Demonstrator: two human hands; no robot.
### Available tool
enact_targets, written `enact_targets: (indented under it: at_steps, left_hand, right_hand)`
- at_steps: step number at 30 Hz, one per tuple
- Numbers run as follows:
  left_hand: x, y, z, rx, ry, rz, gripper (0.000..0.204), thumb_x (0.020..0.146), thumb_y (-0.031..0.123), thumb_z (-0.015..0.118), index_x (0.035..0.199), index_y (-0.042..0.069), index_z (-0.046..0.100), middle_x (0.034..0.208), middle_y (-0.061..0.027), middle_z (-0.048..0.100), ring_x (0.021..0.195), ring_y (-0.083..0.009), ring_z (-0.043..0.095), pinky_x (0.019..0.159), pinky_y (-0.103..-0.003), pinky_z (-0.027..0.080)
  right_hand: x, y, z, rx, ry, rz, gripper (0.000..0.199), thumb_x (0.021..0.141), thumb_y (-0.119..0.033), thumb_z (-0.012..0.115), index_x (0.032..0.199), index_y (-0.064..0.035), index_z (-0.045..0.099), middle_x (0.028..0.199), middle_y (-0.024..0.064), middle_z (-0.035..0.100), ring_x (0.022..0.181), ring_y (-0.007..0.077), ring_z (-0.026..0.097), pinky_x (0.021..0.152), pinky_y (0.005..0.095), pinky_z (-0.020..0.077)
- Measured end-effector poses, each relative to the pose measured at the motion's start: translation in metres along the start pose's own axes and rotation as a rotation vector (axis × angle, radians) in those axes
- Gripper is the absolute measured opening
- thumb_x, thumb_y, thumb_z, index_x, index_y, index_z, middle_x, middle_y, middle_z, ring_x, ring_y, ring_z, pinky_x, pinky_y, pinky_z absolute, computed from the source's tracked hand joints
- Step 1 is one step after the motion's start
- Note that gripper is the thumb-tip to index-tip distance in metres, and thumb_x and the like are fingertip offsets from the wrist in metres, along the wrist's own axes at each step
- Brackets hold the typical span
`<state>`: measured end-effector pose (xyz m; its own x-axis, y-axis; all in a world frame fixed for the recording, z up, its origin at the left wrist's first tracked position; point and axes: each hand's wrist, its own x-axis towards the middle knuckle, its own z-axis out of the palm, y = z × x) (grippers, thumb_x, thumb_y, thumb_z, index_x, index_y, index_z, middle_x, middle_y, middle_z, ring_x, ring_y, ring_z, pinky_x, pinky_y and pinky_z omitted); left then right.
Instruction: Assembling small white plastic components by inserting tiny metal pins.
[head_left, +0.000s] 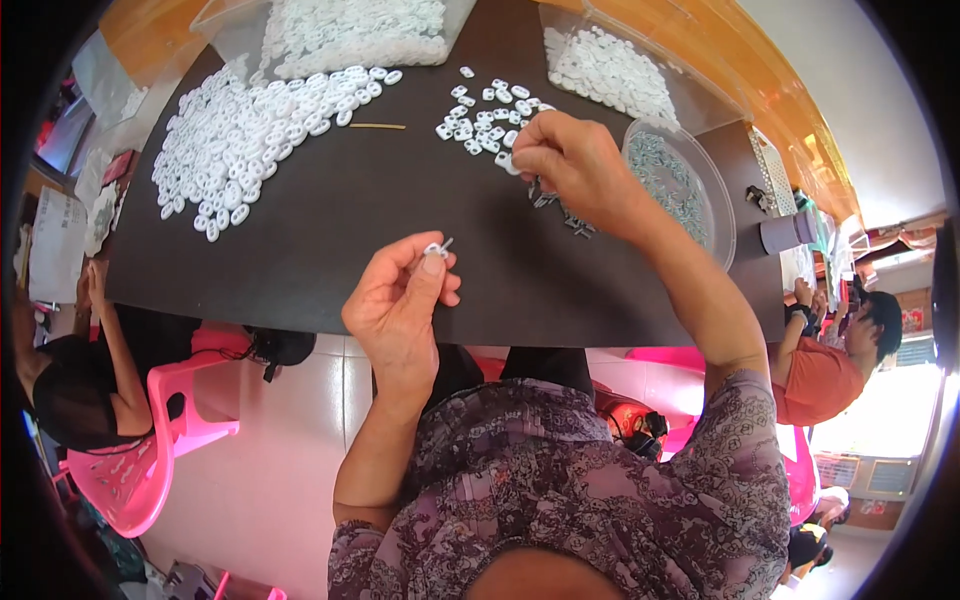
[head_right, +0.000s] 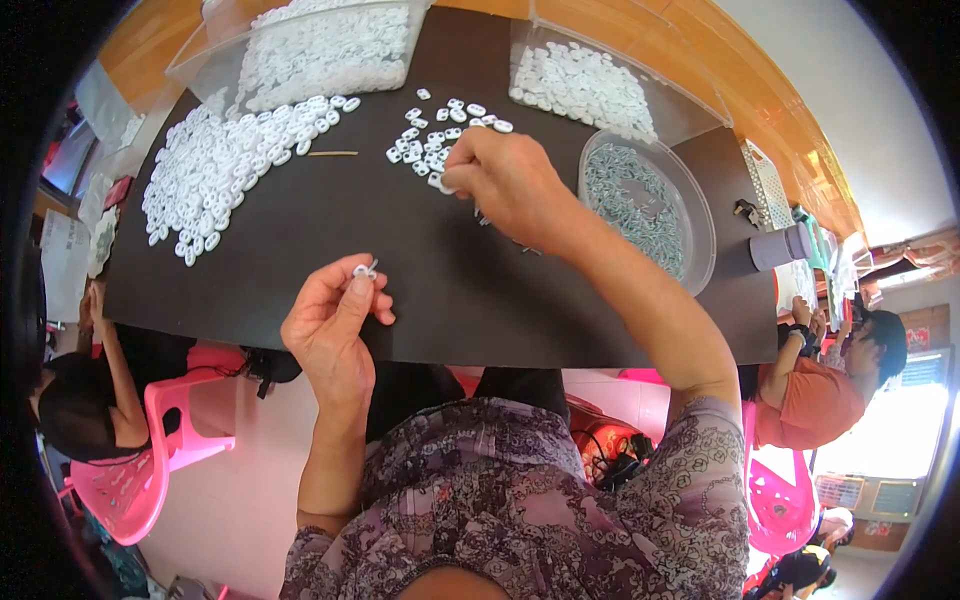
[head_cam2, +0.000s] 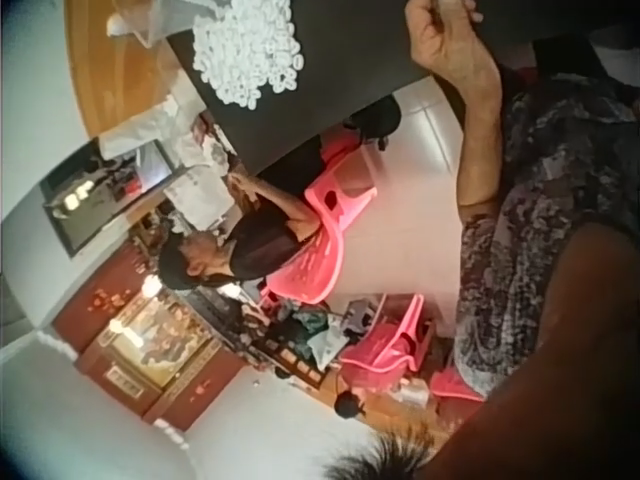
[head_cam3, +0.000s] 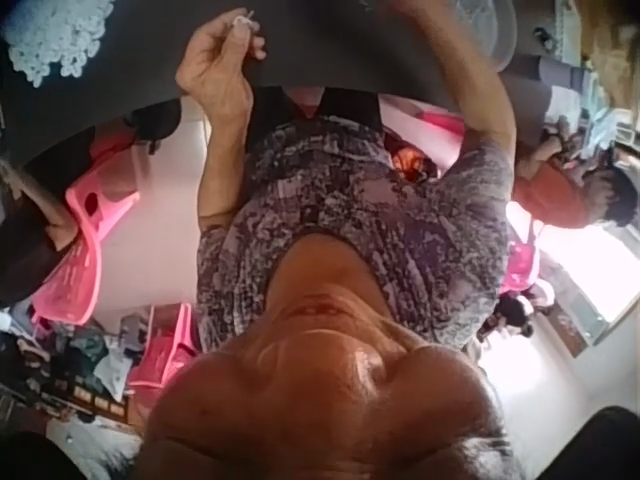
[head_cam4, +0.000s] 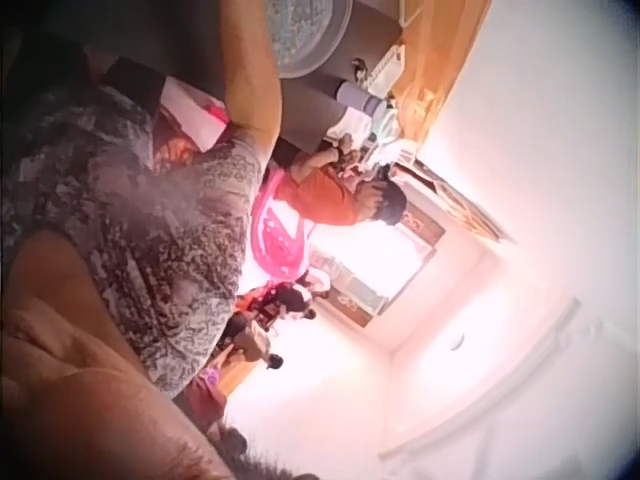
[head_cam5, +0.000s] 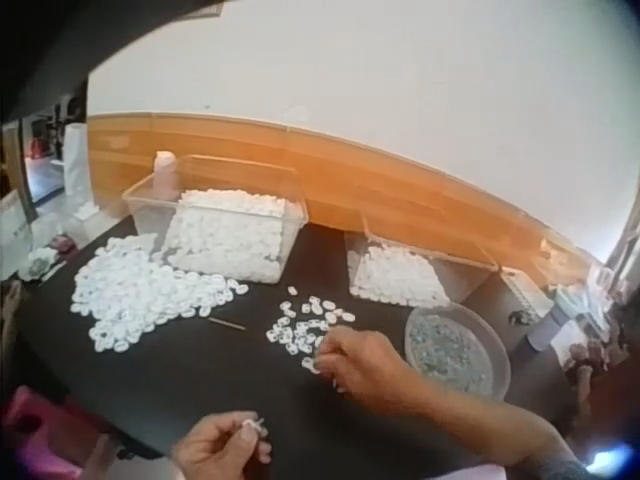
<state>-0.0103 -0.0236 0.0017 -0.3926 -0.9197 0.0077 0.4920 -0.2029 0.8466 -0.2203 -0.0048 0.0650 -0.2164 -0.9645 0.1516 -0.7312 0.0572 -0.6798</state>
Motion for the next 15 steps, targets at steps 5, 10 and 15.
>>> enact_targets:
  at_steps: [5, 10, 15]
  left_hand:
    - [0.004, 0.000, 0.001, 0.038, -0.001, 0.038, 0.016, 0.086, 0.003, 0.059, 0.097, -0.008, 0.061, 0.080, -0.0122, 0.063, 0.061, -0.0133, 0.058, 0.054, -0.024, 0.048]
    - [0.004, -0.002, 0.000, 0.039, 0.006, 0.054, 0.016, 0.086, 0.004, 0.060, 0.097, -0.008, 0.061, 0.080, -0.0122, 0.063, 0.060, -0.0133, 0.058, 0.053, -0.024, 0.048]
    - [0.003, -0.001, -0.001, 0.027, 0.013, 0.031, 0.016, 0.086, 0.004, 0.060, 0.097, -0.007, 0.061, 0.080, -0.0122, 0.063, 0.060, -0.0131, 0.058, 0.053, -0.024, 0.048]
  right_hand:
    - [0.001, 0.022, 0.023, -0.306, 0.133, -0.346, 0.009, 0.076, -0.005, 0.062, 0.081, -0.0019, 0.056, 0.071, 0.0079, 0.056, 0.065, 0.0216, 0.055, 0.060, 0.0326, 0.0452]
    - [0.002, 0.027, 0.024, -0.343, 0.133, -0.370, 0.015, 0.070, 0.000, 0.065, 0.082, -0.0028, 0.056, 0.076, 0.0074, 0.056, 0.068, 0.0234, 0.054, 0.063, 0.0326, 0.0442]
    - [-0.016, 0.005, 0.028, -0.035, 0.037, -0.136, 0.021, 0.069, 0.006, 0.065, 0.088, -0.0025, 0.060, 0.077, 0.0009, 0.056, 0.069, 0.0109, 0.052, 0.063, 0.0242, 0.0426]
